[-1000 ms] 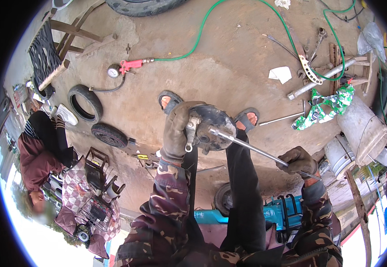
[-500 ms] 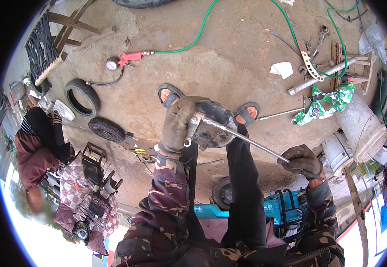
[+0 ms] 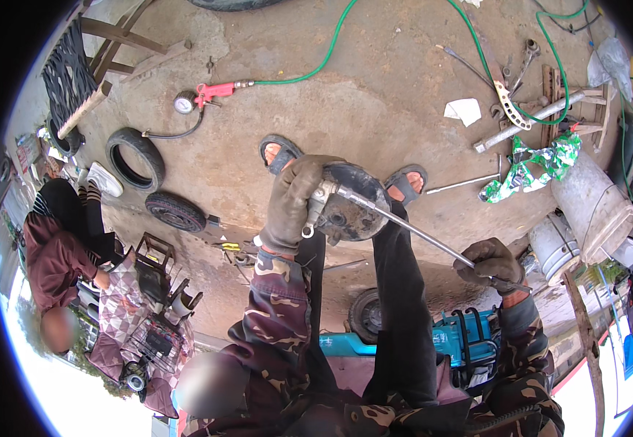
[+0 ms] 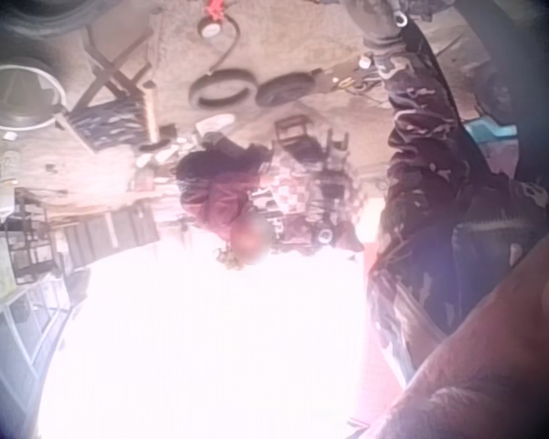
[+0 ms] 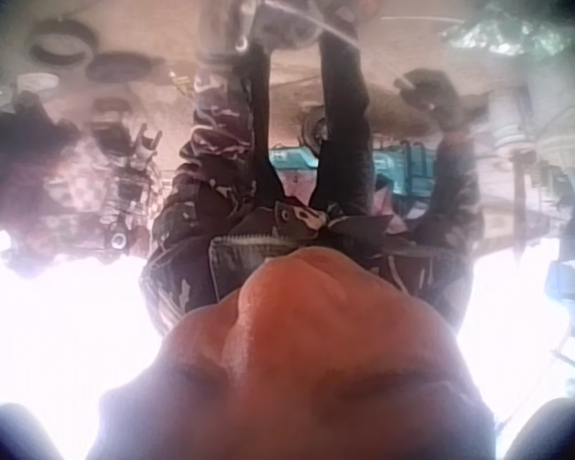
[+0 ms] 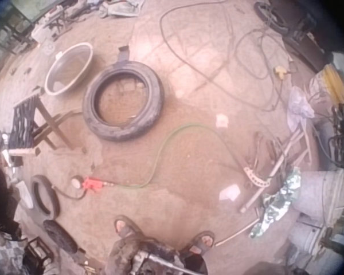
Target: The person sits on the ground and works on a brake assembly, using a wrench and a long metal rod to adjust and tighten components. They repeatedly insert and remove the rod, rotate the assembly, and manipulate small parts with gloved hands.
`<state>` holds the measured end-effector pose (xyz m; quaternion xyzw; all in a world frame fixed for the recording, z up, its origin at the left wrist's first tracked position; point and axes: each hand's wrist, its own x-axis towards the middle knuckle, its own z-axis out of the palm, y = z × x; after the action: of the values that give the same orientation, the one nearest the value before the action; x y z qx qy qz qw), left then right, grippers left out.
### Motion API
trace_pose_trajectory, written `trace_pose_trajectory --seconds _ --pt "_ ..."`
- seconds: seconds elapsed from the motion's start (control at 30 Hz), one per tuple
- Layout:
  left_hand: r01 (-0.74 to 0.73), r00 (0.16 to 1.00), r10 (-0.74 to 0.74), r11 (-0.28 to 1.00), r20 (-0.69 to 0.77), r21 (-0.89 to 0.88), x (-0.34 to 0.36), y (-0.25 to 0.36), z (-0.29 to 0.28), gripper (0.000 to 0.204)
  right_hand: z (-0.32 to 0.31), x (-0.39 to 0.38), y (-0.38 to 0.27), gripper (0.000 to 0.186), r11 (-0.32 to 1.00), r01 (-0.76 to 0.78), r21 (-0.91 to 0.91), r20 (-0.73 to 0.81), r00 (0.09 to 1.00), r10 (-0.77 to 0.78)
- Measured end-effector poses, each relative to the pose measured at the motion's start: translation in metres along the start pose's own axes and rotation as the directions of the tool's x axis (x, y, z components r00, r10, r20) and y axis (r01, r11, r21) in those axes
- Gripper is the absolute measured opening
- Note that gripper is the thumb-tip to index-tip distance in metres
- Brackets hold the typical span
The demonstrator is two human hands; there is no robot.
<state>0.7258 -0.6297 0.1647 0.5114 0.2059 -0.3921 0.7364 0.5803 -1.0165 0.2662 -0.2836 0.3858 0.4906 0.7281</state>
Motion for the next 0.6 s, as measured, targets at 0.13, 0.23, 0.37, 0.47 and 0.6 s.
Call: trace_pose_trajectory --seconds 0.13,0.23,0.37,0.47,0.6 --pt "-0.031 0.999 0.032 0.999 0.029 -0.032 -0.002 -0.003 0.000 0.049 0.000 -0.004 -0.008 0.040 0.994 0.015 -0.108 -0.024 1.000 -0.017" --pt "-0.007 1.000 0.008 1.000 0.022 -0.027 -0.002 -0.005 0.000 0.045 -0.001 -0.009 -0.013 0.039 0.987 -0.035 -0.158 -0.079 0.997 0.023" --pt "0.085 0.996 -0.085 0.996 0.031 -0.006 -0.003 -0.008 -0.005 0.042 -0.003 -0.014 -0.019 0.039 0.965 -0.034 -0.259 -0.084 0.996 0.013" --pt "0.116 0.993 -0.115 0.993 0.032 -0.002 -0.004 -0.010 -0.007 0.041 -0.004 -0.007 -0.016 0.036 0.963 0.002 -0.268 -0.047 0.999 -0.015" --pt "-0.003 0.998 0.012 0.991 -0.064 0.137 -0.004 -0.017 -0.008 0.042 -0.011 0.017 0.015 0.037 0.724 0.626 -0.291 0.271 0.779 -0.565"
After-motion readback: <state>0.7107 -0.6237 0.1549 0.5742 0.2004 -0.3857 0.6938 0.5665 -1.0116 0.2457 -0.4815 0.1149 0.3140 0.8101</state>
